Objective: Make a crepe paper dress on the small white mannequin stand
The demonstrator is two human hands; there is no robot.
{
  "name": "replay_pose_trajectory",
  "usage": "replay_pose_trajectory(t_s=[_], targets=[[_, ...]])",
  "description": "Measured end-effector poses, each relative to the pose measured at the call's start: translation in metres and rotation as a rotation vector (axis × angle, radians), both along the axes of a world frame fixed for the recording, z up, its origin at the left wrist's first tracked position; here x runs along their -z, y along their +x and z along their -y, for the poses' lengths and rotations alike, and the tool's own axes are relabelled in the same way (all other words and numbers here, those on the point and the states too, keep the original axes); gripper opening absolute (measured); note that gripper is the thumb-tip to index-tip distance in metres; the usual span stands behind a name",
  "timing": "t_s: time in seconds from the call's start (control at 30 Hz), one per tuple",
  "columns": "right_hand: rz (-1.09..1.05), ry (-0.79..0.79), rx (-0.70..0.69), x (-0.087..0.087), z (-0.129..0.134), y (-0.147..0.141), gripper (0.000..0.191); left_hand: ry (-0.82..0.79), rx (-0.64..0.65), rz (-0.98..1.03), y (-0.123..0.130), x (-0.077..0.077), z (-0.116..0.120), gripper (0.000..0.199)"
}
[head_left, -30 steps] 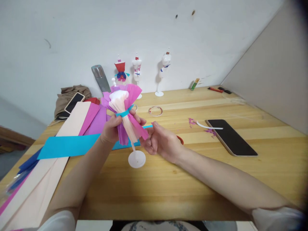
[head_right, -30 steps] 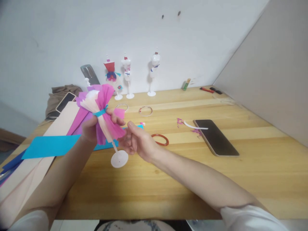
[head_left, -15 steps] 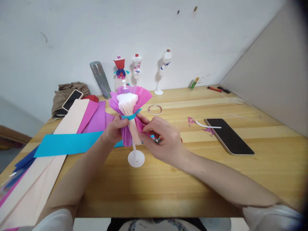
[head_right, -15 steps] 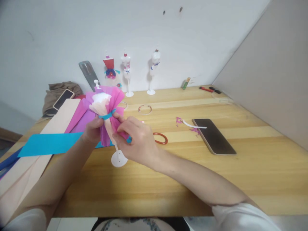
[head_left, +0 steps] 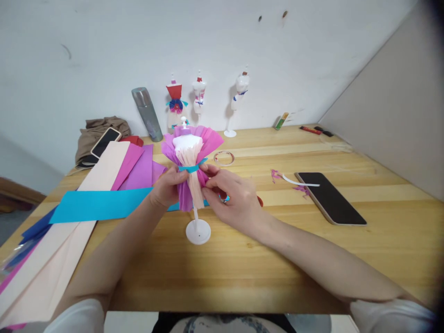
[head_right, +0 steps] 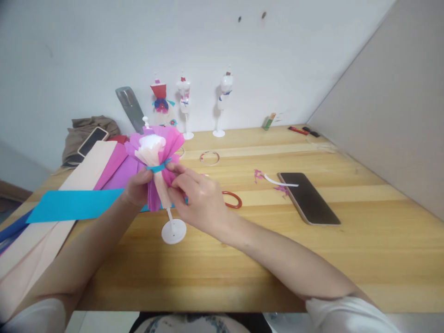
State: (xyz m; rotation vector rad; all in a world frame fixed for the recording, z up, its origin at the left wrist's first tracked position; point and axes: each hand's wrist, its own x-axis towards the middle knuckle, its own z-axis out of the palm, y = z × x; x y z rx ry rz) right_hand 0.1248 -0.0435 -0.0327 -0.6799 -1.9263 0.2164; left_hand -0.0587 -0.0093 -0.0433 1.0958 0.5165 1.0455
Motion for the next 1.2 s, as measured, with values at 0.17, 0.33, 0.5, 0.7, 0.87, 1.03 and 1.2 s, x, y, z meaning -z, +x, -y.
replay_pose_trajectory(t_s=[0.17,0.33,0.5,0.7,0.87,1.03,1.2], targets=[[0.034,0.048,0.03,0.0,0.001,0.001,0.017,-0.037,0.001,0.072,0.0,0.001,0.001,0.045],[-0.041,-0.043,-0.052,-0.012,0.003,0.007,0.01,-0.063,0.008,0.044,0.001,0.002,0.002,0.049],[-0.103,-0.169,0.013,-0.024,-0.002,0.008,0.011,-0.058,-0.068,0.041,0.005,0.005,0.003,0.05],[-0.123,-0.164,0.047,-0.025,-0.007,0.001,0.013,-0.042,-0.118,0.008,0.012,0.007,0.009,0.044],[-0.129,-0.182,0.008,-0.027,0.0,0.005,0.011,-0.015,-0.1,0.008,0.016,0.005,0.011,0.041],[-0.024,-0.231,0.023,-0.03,0.005,0.013,0.026,0.004,-0.067,0.037,0.016,-0.001,0.01,0.045],[0.021,-0.198,0.07,-0.024,0.007,0.011,0.021,0.022,-0.046,0.044,0.014,-0.003,0.009,0.045]])
